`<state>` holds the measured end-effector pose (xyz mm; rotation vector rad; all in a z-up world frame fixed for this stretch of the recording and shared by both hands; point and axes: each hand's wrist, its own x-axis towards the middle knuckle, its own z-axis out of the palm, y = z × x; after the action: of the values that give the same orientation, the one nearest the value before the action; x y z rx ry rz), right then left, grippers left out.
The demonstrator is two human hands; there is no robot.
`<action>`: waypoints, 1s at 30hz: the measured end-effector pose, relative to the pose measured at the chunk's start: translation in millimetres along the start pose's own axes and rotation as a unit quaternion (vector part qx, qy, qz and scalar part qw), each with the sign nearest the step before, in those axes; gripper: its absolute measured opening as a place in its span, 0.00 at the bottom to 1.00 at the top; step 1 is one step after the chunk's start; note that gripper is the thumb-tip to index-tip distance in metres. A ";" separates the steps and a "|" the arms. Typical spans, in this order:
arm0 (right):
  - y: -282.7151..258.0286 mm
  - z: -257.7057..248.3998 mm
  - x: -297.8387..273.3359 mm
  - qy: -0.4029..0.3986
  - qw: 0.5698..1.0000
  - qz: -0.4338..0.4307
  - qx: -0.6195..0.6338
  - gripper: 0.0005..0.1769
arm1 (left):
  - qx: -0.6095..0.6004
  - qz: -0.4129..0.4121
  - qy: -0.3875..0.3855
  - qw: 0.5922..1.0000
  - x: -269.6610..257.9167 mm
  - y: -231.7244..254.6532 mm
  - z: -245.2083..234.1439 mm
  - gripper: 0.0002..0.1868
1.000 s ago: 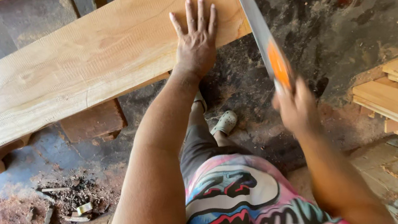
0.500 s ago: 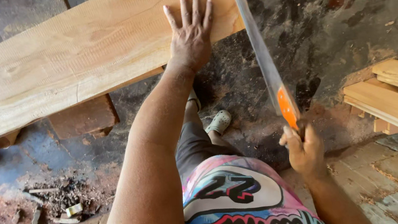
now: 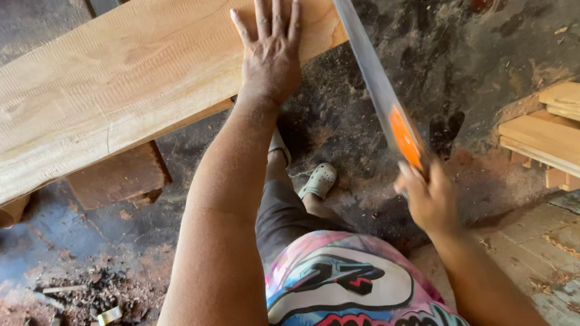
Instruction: The person uses a hand saw to cut a long wooden plank resting on a workbench. They saw through the plank, separate the cut piece, and then move the remaining plank to a new position on the bench to continue cutting.
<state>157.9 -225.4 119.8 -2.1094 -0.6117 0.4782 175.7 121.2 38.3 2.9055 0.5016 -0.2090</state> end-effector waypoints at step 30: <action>1.8 50.3 147.4 -0.031 0.999 0.018 0.017 0.17 | -0.008 0.013 0.063 0.998 1.8 -0.7 11.3 0.50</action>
<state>250.2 -108.5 73.9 -2.0819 -0.5984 0.5724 175.9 120.2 26.9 2.9213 0.4813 -0.0173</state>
